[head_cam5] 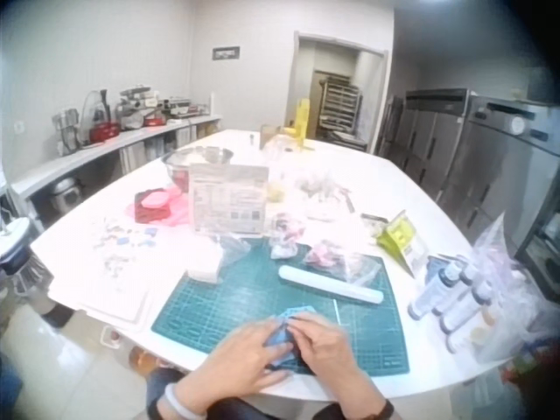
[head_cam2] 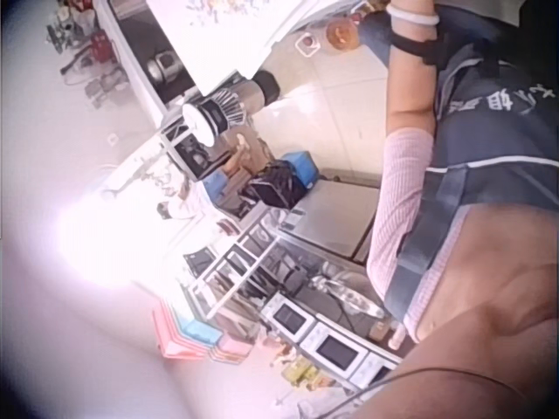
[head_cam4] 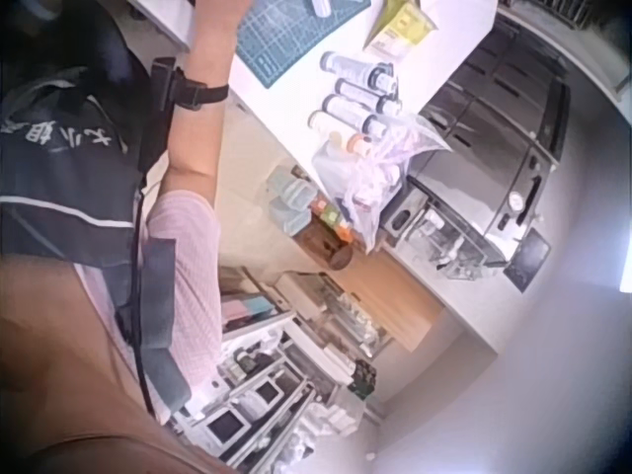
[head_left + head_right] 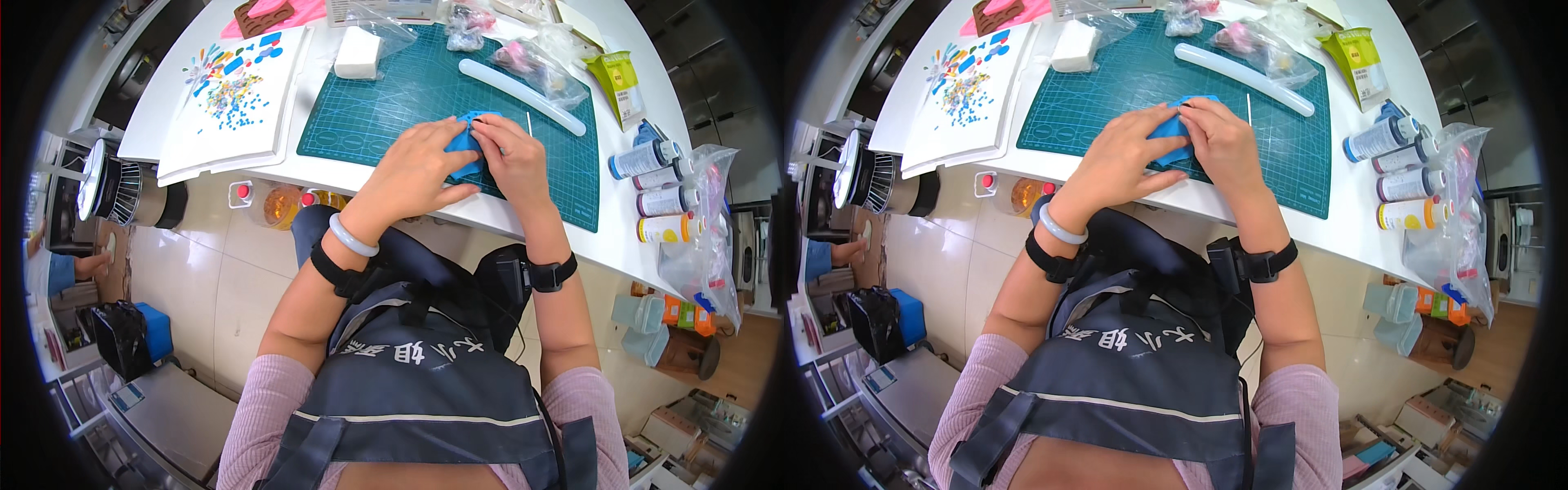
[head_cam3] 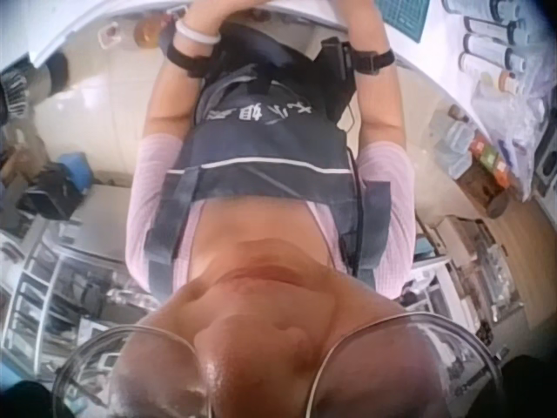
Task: The person removes a tray from an oven and then sits at a table where they use a thin tool to press small dark pieces into a blue textured silicone mold.
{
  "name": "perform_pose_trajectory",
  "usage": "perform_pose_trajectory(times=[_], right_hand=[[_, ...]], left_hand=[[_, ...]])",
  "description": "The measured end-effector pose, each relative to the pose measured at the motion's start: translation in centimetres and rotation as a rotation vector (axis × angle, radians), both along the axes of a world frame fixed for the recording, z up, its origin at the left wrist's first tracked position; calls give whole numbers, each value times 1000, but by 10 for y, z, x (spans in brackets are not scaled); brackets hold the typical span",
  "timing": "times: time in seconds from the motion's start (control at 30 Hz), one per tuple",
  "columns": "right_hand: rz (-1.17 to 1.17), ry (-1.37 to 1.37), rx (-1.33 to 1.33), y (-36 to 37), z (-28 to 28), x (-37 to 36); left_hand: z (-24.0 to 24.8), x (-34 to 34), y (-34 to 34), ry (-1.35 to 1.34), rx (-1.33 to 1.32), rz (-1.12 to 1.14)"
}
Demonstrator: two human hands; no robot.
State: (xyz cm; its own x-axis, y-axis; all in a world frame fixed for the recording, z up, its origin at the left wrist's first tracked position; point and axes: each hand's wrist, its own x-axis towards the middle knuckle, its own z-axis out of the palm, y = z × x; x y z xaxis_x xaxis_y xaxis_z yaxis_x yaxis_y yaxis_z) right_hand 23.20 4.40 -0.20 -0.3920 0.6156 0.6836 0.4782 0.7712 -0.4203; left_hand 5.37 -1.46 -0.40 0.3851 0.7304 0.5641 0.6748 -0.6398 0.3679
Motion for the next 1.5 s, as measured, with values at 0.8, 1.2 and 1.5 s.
perform_pose_trajectory(times=[0.8,1.2,1.5], right_hand=[[-63,-11,46,-5,1,-6],[-140,7,140,-3,-3,-9],[-159,420,-278,1,1,6]], left_hand=[[1,0,0,20,1,-2],[0,4,4,40,24,-18],[6,8,3,103,5,-9]])
